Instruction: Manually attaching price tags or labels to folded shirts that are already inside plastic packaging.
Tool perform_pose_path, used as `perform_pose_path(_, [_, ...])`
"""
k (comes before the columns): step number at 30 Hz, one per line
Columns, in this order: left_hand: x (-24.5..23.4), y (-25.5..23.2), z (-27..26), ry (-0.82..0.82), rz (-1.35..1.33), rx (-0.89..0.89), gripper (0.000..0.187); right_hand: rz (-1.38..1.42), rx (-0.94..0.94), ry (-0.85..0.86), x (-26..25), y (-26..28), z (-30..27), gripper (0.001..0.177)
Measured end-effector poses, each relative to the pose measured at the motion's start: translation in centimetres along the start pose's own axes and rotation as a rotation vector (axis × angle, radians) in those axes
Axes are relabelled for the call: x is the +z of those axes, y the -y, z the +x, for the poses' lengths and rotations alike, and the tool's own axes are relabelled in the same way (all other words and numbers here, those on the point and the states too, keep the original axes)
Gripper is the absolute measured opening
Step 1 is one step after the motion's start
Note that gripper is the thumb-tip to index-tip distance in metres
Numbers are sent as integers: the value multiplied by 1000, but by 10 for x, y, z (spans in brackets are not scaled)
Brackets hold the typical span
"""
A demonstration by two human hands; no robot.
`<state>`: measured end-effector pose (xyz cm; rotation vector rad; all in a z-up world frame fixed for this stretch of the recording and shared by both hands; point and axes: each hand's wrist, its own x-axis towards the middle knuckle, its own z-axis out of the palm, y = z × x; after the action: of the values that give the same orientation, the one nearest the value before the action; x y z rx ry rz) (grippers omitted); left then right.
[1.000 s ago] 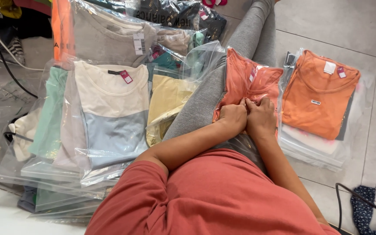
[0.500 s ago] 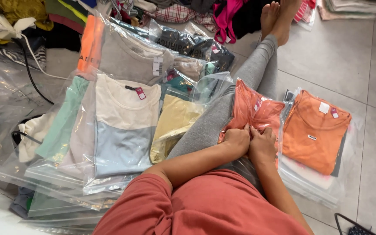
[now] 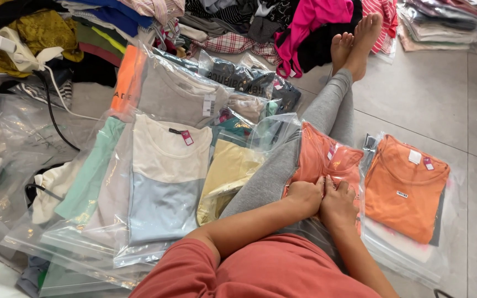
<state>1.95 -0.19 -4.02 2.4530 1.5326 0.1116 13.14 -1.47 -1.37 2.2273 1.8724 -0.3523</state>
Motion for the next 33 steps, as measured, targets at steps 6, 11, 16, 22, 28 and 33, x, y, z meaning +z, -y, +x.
perform_pose_path(6, [4,-10,8,50,41,-87,59,38,7,-88,-6,4,-14,77])
perform_pose_path(11, [20,-2,17,18,30,-63,66,128,11,-273,28,-13,5,55])
perform_pose_path(16, [-11,-4,3,23,21,-81,72,204,-16,-446,10,-8,-19,66])
perform_pose_path(22, [21,-1,18,-10,-23,28,69,87,-137,-487,20,-23,-11,47])
perform_pose_path(28, [24,-13,24,-4,-3,6,67,112,-84,-506,28,-32,-4,41])
perform_pose_path(33, [27,-12,26,-1,13,-17,69,107,-51,-502,33,-34,-5,45])
